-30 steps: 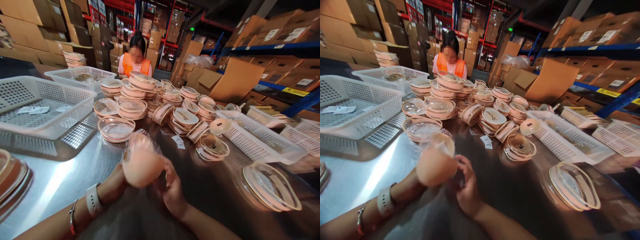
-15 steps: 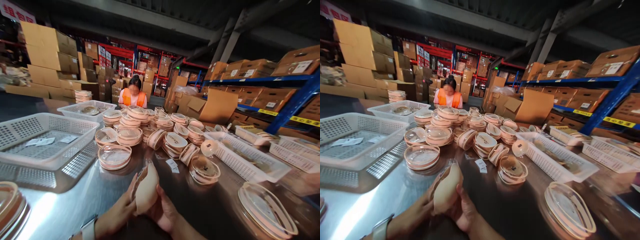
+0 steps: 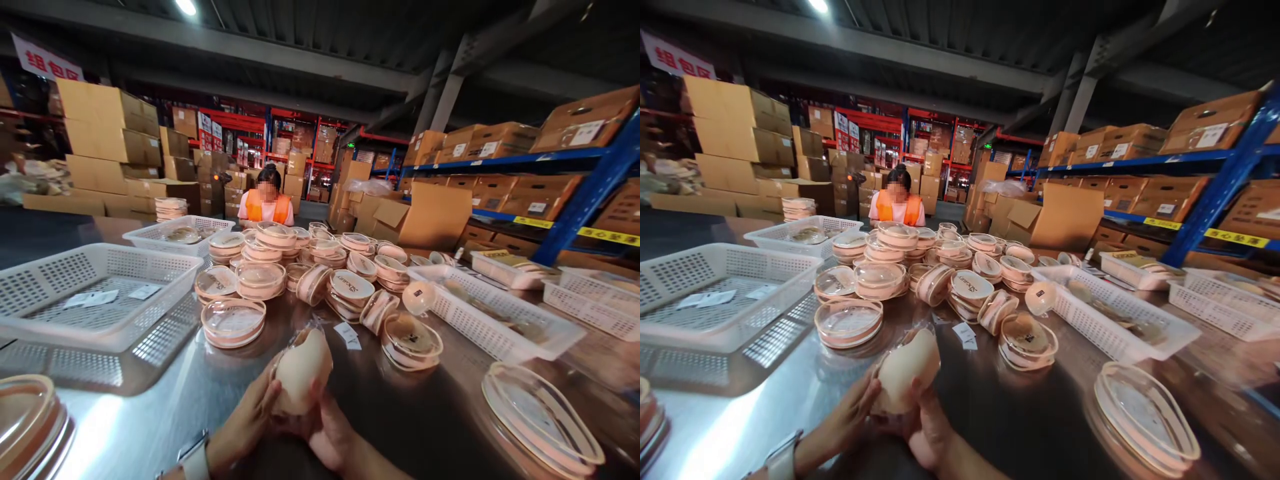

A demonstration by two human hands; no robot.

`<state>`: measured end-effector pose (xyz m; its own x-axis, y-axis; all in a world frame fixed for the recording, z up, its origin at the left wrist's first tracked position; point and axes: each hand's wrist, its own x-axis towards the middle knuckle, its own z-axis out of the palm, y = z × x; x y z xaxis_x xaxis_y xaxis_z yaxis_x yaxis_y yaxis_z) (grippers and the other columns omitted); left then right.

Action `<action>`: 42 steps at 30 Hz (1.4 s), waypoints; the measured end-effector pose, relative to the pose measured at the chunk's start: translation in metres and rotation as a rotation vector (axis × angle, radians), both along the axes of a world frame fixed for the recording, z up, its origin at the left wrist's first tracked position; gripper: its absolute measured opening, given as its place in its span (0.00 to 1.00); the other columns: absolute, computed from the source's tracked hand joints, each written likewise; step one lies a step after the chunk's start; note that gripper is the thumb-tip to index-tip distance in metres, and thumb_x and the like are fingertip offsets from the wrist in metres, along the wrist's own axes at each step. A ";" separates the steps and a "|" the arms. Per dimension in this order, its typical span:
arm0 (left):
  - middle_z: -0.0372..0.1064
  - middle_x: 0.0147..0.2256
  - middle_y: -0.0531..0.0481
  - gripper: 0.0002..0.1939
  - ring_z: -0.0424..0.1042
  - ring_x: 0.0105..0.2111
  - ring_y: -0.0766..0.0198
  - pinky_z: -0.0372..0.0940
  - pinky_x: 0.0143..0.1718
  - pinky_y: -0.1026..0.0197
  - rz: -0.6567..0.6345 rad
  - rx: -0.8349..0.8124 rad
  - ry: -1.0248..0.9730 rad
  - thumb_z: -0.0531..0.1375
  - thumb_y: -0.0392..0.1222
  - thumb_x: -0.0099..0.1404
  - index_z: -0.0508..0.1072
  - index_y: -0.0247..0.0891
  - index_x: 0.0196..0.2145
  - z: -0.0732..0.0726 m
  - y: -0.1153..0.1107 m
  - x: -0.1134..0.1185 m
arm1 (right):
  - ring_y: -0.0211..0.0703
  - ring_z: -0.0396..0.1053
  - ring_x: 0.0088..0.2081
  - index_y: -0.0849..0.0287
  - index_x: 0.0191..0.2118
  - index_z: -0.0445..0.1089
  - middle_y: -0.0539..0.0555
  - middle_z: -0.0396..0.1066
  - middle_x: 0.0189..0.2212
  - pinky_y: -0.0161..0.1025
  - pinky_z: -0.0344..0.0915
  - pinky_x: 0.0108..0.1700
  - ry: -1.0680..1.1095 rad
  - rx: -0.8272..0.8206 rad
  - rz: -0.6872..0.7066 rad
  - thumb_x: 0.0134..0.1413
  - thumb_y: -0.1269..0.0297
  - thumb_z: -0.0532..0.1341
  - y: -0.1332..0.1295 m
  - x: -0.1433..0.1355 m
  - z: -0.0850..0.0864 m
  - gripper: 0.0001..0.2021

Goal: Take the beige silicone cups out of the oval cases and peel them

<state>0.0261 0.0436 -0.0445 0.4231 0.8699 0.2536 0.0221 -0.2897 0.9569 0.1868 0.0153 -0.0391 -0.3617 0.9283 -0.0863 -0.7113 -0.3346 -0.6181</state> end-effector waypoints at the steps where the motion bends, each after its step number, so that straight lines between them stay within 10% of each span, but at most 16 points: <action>1: 0.59 0.62 0.42 0.32 0.54 0.63 0.51 0.47 0.65 0.46 0.018 0.085 0.065 0.46 0.59 0.69 0.56 0.41 0.64 0.000 0.001 -0.002 | 0.56 0.72 0.49 0.58 0.45 0.72 0.58 0.76 0.45 0.54 0.66 0.51 0.022 -0.012 -0.024 0.37 0.50 0.73 0.002 0.001 -0.001 0.28; 6: 0.60 0.60 0.37 0.31 0.63 0.58 0.49 0.59 0.58 0.41 0.426 0.542 0.505 0.50 0.51 0.69 0.50 0.39 0.66 0.005 0.043 -0.047 | 0.50 0.73 0.46 0.58 0.41 0.73 0.56 0.78 0.42 0.47 0.68 0.50 0.061 -0.086 -0.146 0.32 0.54 0.76 0.012 0.013 -0.001 0.27; 9: 0.60 0.59 0.29 0.22 0.56 0.61 0.35 0.55 0.54 0.29 0.704 0.853 0.889 0.51 0.45 0.69 0.66 0.34 0.57 -0.001 0.082 -0.085 | 0.49 0.75 0.43 0.57 0.42 0.72 0.54 0.78 0.40 0.45 0.70 0.45 0.007 -0.038 -0.191 0.31 0.54 0.76 0.013 0.017 0.003 0.28; 14: 0.71 0.52 0.36 0.15 0.68 0.54 0.46 0.61 0.55 0.39 0.549 0.984 0.989 0.49 0.35 0.67 0.74 0.35 0.42 -0.013 0.108 -0.113 | 0.46 0.75 0.37 0.53 0.44 0.70 0.52 0.78 0.38 0.42 0.71 0.40 -0.131 0.147 -0.268 0.33 0.57 0.75 0.008 0.017 0.007 0.28; 21: 0.77 0.44 0.45 0.17 0.74 0.46 0.54 0.63 0.54 0.46 0.405 1.002 1.025 0.47 0.30 0.67 0.75 0.39 0.39 0.000 0.088 -0.094 | 0.48 0.74 0.38 0.55 0.46 0.70 0.53 0.78 0.36 0.42 0.71 0.41 -0.417 0.328 -0.474 0.31 0.60 0.76 0.012 0.025 0.000 0.30; 29: 0.70 0.53 0.37 0.19 0.68 0.54 0.42 0.61 0.53 0.37 0.501 0.892 1.052 0.55 0.32 0.62 0.73 0.39 0.50 0.002 0.090 -0.096 | 0.50 0.75 0.38 0.58 0.44 0.72 0.54 0.78 0.37 0.45 0.72 0.41 -0.452 0.374 -0.526 0.33 0.63 0.74 0.028 0.032 -0.006 0.26; 36: 0.63 0.59 0.41 0.30 0.71 0.50 0.53 0.69 0.45 0.53 0.417 0.906 0.993 0.47 0.25 0.63 0.65 0.45 0.59 0.033 0.060 -0.091 | 0.52 0.74 0.40 0.58 0.47 0.69 0.57 0.76 0.40 0.49 0.73 0.42 -0.906 0.627 -0.830 0.40 0.60 0.71 0.040 0.042 -0.005 0.25; 42: 0.61 0.60 0.46 0.30 0.65 0.54 0.51 0.64 0.51 0.47 0.244 1.045 0.988 0.49 0.27 0.66 0.63 0.57 0.59 0.050 0.036 -0.083 | 0.54 0.66 0.54 0.53 0.48 0.71 0.55 0.70 0.50 0.53 0.61 0.59 -1.152 0.943 -0.874 0.40 0.73 0.68 0.034 0.063 0.010 0.25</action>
<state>-0.0566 0.0800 0.0050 0.6679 0.5492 0.5022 0.6818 -0.7220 -0.1172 0.2501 0.0497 -0.0288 0.0897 0.6797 0.7279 0.4438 0.6270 -0.6402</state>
